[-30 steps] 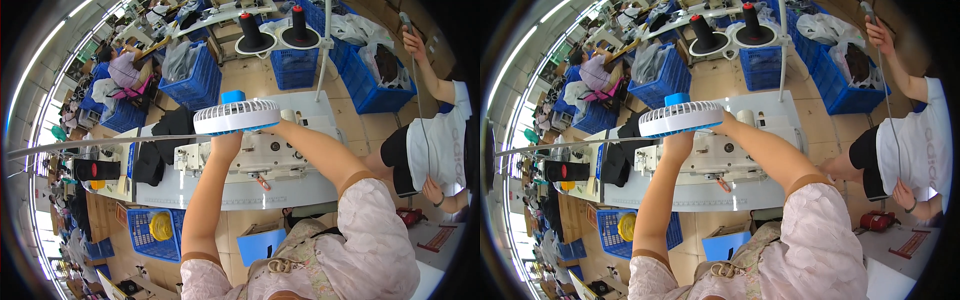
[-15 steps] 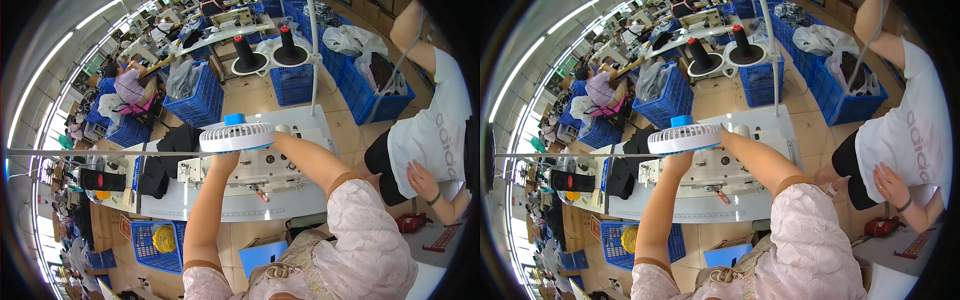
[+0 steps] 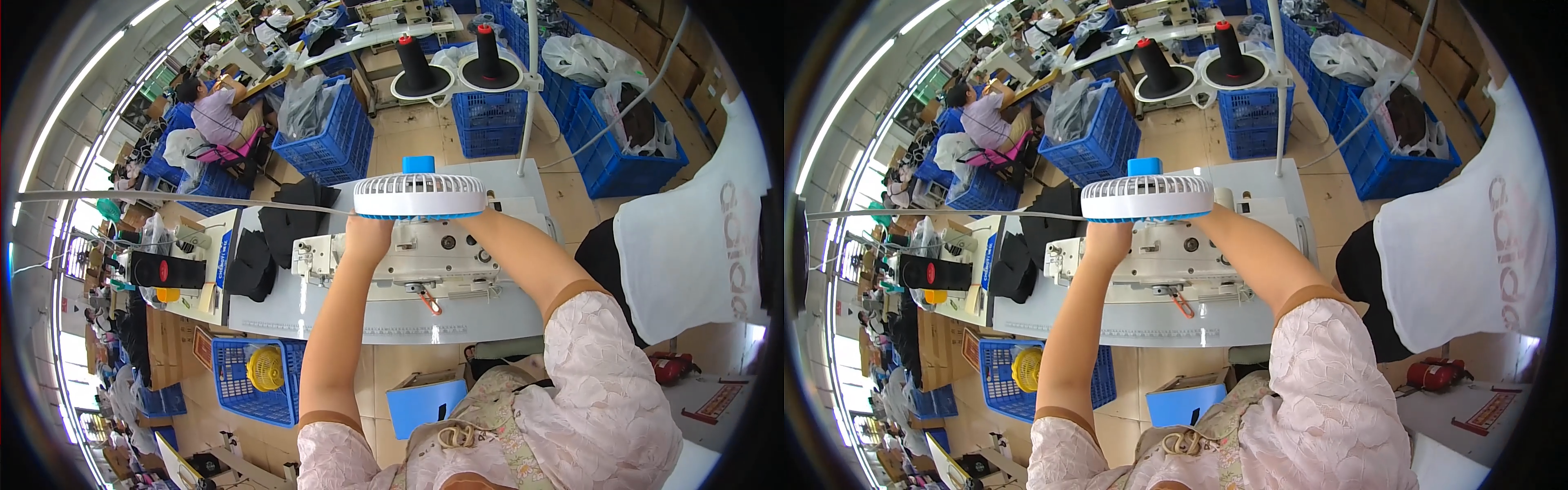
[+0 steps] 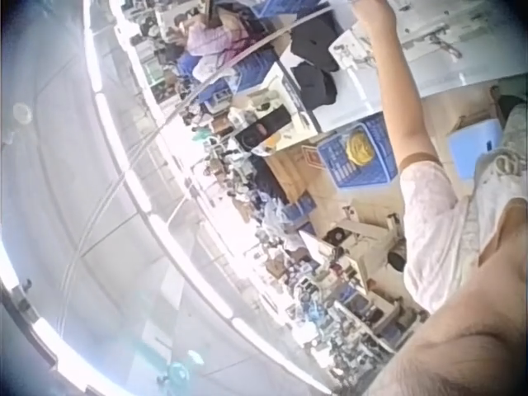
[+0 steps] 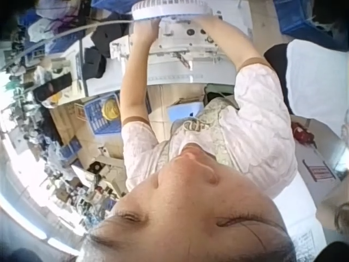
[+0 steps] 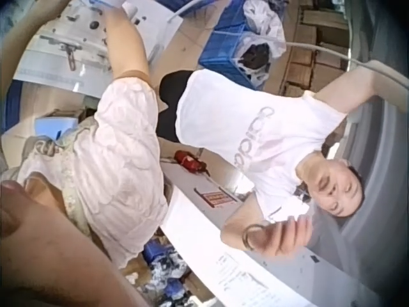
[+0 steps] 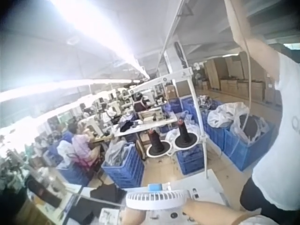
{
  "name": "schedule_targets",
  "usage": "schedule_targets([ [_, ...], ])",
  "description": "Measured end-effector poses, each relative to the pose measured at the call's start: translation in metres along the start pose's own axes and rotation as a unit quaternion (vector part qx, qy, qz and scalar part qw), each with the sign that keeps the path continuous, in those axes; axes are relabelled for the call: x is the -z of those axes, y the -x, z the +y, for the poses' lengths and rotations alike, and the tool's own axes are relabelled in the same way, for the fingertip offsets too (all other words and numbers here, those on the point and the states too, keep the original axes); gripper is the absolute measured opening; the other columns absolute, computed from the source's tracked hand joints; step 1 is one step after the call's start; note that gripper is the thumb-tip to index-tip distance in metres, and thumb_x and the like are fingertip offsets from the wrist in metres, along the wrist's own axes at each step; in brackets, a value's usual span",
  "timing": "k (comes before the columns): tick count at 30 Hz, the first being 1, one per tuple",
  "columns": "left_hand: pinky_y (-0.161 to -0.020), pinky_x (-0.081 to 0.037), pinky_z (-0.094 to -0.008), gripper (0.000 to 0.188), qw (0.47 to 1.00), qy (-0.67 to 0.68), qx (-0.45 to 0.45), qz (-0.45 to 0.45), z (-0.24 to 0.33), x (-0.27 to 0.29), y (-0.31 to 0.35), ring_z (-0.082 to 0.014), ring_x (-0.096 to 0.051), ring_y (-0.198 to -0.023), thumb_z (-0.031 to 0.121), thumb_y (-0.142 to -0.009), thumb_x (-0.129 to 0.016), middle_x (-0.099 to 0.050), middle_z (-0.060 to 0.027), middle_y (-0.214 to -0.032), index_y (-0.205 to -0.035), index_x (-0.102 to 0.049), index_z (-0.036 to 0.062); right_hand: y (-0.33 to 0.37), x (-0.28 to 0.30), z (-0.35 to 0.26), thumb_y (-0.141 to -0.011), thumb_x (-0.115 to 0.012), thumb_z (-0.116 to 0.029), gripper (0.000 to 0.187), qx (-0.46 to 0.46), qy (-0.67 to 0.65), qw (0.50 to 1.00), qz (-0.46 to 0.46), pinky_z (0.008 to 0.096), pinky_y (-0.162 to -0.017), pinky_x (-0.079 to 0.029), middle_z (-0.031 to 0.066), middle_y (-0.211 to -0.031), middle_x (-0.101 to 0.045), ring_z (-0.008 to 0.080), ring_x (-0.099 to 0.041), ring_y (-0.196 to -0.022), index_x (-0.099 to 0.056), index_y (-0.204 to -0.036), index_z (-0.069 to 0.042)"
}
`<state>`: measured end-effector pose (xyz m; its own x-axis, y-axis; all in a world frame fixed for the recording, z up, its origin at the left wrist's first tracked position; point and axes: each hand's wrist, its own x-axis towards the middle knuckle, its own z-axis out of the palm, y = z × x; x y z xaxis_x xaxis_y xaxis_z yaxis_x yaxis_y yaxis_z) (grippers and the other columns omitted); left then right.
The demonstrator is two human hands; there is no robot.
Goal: Moving a sewing machine table and production materials within a factory floor.
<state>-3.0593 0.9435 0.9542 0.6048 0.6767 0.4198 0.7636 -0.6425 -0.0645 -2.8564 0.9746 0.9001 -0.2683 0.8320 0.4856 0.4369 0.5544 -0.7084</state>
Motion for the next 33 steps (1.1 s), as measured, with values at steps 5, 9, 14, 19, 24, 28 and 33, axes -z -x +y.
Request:
schedule_targets([
  [5, -0.08, -0.044, -0.0385, 0.04, 0.998, 0.049, 0.036, 0.015, -0.012, -0.002, 0.012, -0.0307, -0.053, -0.094, -0.003, -0.065, -0.055, -0.057, -0.012, -0.099, -0.103, -0.056, 0.0071, 0.01, -0.003, -0.013, -0.081, -0.054, -0.021, 0.02, -0.003, 0.018, 1.0, -0.001, 0.0351, -0.076, -0.044, 0.0109, -0.097, -0.059, 0.0248, -0.056, -0.091, -0.057, -0.094, -0.007],
  [9, -0.091, -0.036, -0.0418, 0.034, 0.993, 0.116, 0.034, -0.007, -0.008, 0.005, 0.006, -0.0305, -0.049, -0.104, -0.003, -0.069, -0.051, -0.057, -0.0111, -0.106, -0.101, -0.058, 0.0084, 0.012, -0.001, -0.017, -0.081, -0.054, -0.021, 0.02, -0.012, 0.036, 0.999, -0.006, 0.0353, -0.076, -0.044, 0.011, -0.097, -0.059, 0.0249, -0.056, -0.091, -0.057, -0.094, -0.007],
  [14, -0.087, -0.039, -0.0407, 0.031, 0.995, 0.065, -0.069, -0.011, -0.001, 0.019, 0.01, -0.0252, -0.052, -0.098, 0.001, -0.066, -0.057, -0.059, -0.0062, -0.101, -0.091, -0.066, 0.0152, -0.009, -0.008, -0.029, -0.081, -0.054, -0.022, 0.02, -0.015, 0.058, 0.998, -0.016, 0.0355, -0.076, -0.044, 0.0111, -0.097, -0.059, 0.0249, -0.056, -0.09, -0.057, -0.094, -0.007],
  [19, -0.092, -0.037, -0.0418, 0.016, 0.979, 0.197, 0.041, -0.009, -0.009, 0.022, 0.014, -0.0256, -0.057, -0.082, 0.004, -0.068, -0.057, -0.063, -0.0076, -0.08, -0.081, -0.063, 0.0103, -0.003, 0.0, -0.031, -0.081, -0.053, -0.022, 0.019, -0.009, 0.078, 0.997, -0.024, 0.0357, -0.076, -0.044, 0.0111, -0.097, -0.059, 0.025, -0.056, -0.09, -0.057, -0.094, -0.007],
  [24, -0.095, -0.035, -0.0417, 0.013, 0.89, 0.388, 0.235, -0.044, -0.021, 0.022, 0.011, -0.0275, -0.058, -0.075, 0.007, -0.067, -0.055, -0.062, -0.011, -0.072, -0.079, -0.061, 0.0067, 0.006, 0.004, -0.04, -0.081, -0.053, -0.022, 0.019, -0.006, 0.102, 0.994, -0.029, 0.0359, -0.076, -0.044, 0.0112, -0.097, -0.059, 0.025, -0.056, -0.09, -0.057, -0.093, -0.007],
  [28, -0.095, -0.035, -0.0367, 0.018, 0.909, 0.331, 0.245, 0.067, -0.028, 0.033, 0.007, -0.027, -0.058, -0.072, 0.008, -0.067, -0.055, -0.06, -0.0117, -0.065, -0.083, -0.062, 0.0048, 0.006, 0.008, -0.043, -0.081, -0.053, -0.022, 0.019, -0.009, 0.119, 0.992, -0.032, 0.036, -0.076, -0.044, 0.0113, -0.096, -0.059, 0.0251, -0.056, -0.09, -0.057, -0.093, -0.008],
  [33, -0.1, -0.023, -0.0502, 0.04, 0.965, 0.128, 0.225, -0.041, -0.018, 0.047, 0.006, -0.0273, -0.044, -0.111, 0.004, -0.068, -0.051, -0.059, -0.0092, -0.1, -0.107, -0.056, 0.0095, 0.01, 0.011, -0.047, -0.081, -0.053, -0.022, 0.019, -0.02, 0.145, 0.989, -0.029, 0.0362, -0.075, -0.044, 0.0113, -0.096, -0.059, 0.0252, -0.056, -0.089, -0.057, -0.093, -0.008],
])
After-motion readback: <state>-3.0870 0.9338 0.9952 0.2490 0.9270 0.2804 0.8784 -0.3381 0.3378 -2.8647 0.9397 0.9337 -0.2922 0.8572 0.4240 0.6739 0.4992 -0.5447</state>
